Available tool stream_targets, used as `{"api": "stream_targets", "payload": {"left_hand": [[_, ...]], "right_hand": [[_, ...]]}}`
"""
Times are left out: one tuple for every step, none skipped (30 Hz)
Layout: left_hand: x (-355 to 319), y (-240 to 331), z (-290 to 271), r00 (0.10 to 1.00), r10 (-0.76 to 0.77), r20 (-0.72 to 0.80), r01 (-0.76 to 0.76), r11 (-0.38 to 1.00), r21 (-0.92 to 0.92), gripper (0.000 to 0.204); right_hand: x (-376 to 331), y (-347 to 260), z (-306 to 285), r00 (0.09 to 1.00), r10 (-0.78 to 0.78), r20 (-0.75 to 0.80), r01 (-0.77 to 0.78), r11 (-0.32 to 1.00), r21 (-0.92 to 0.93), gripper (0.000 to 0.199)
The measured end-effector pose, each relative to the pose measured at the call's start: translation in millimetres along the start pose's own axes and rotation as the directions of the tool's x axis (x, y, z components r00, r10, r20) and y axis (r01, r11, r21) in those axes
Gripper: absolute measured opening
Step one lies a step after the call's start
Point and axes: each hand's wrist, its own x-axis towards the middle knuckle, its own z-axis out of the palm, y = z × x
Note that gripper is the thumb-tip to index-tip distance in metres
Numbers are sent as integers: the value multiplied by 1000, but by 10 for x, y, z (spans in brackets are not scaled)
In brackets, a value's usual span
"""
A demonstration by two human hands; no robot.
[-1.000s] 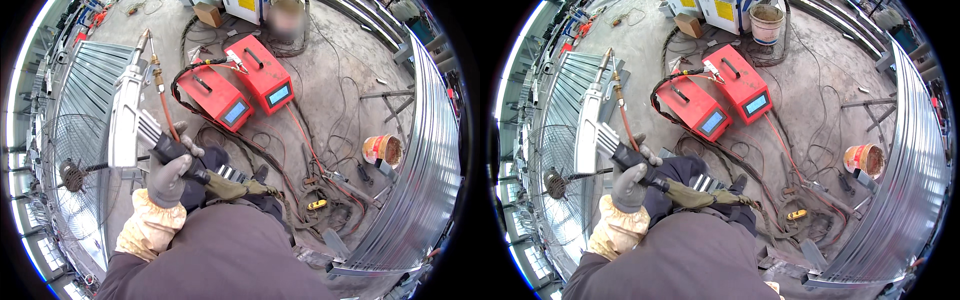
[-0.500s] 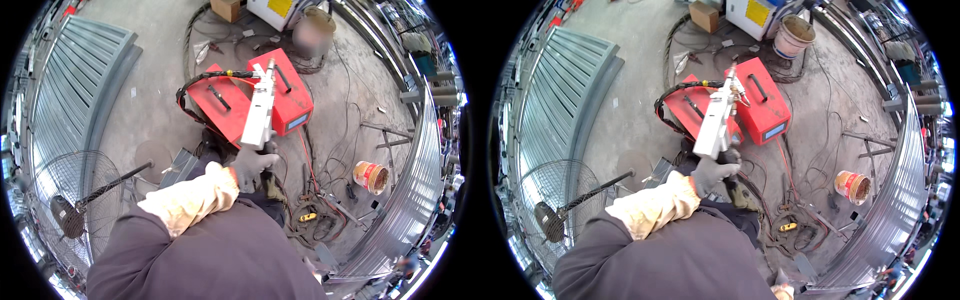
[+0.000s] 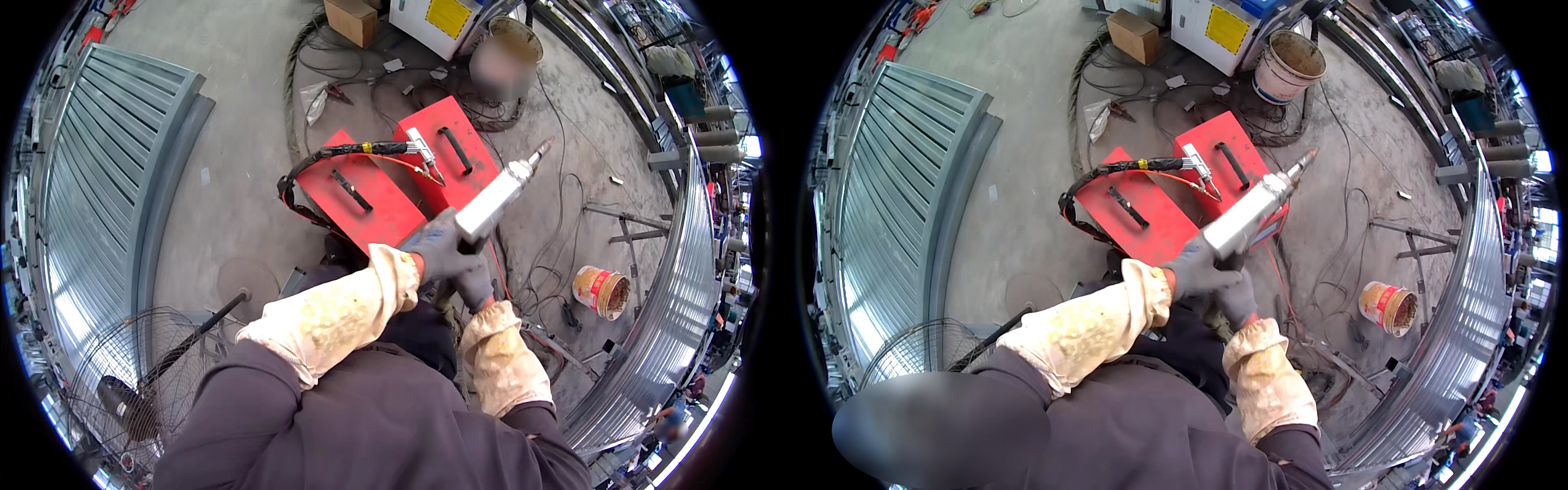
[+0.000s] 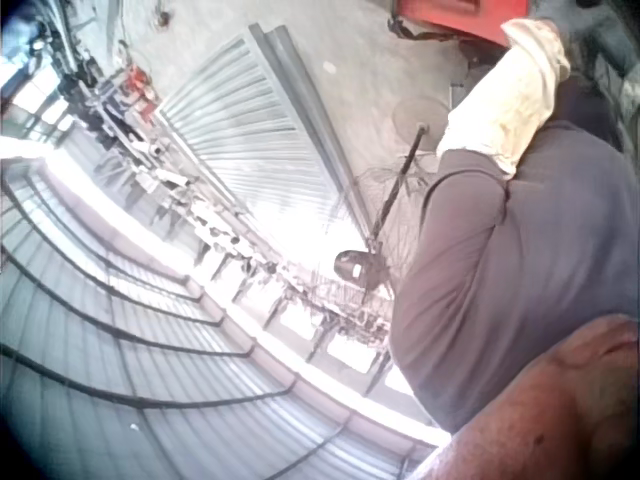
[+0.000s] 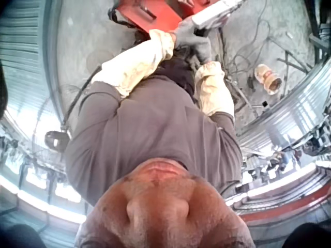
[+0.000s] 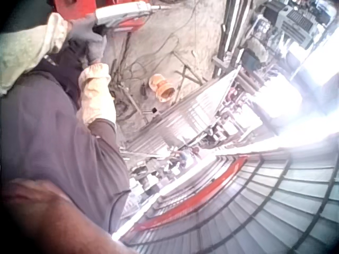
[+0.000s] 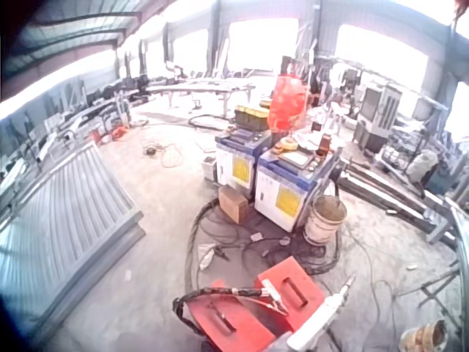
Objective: The person welds metal frame components using a handheld welding gun. They adjust the welding machine settings, position the frame, and weld multiple joints while wearing protective gloves and sleeves.
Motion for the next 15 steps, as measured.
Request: {"api": "stream_targets", "payload": {"left_hand": [[46,-57,-113,998,-2,62,-2,998,61,75],[56,-86,-273,992,-7,125,-8,994,113,85],[30,-146,-430,982,-79,172,60,992,114,85],[-6,-282,-607,957,-149,250,148,989,22,83],[-84,-426,-766,919,-304,251,316,949,-8,80],[-163,-705,-887,911,-360,199,375,926,-39,75],[-239,-1151,-1032,910,-391,136,391,920,32,71],[-299,-1601,-1153,925,-377,32,375,925,56,67],[-230,-1712,-1350,858,-514,12,514,857,-46,63],[-142,-1989,-1534,817,-575,-31,566,812,-139,56],[1,-2232,-1731,830,-549,-100,536,834,-130,53],[191,-2482,-1923,839,-518,-166,505,855,-117,49],[375,-2655,-2091,816,-527,-238,501,850,-163,47],[598,-2810,-2286,787,-531,-313,490,847,-206,44],[825,-3178,-2525,843,-392,-368,400,915,-57,44]], "right_hand": [[172,60,10,994,-21,-109,23,1000,12,41],[314,135,-79,984,49,-173,-46,999,18,42],[486,188,-178,971,138,-197,-142,990,-5,44],[691,252,-266,950,218,-224,-228,973,-20,46],[862,375,-339,937,148,-317,-183,980,-84,48],[1024,369,-390,920,139,-367,-193,974,-116,48],[1212,479,-444,897,87,-434,-204,951,-231,44],[1459,618,-488,869,24,-495,-217,916,-337,41],[1695,747,-502,846,56,-530,-246,923,-297,43],[1970,851,-490,823,83,-562,-270,928,-257,46],[2170,949,-496,803,111,-585,-307,919,-247,45],[2411,1066,-479,796,90,-598,-238,956,-172,45],[2624,1133,-430,780,102,-617,-280,939,-199,43],[2829,1157,-382,766,108,-634,-316,922,-224,41],[3008,1230,-322,768,147,-624,-304,941,-152,41]]}}
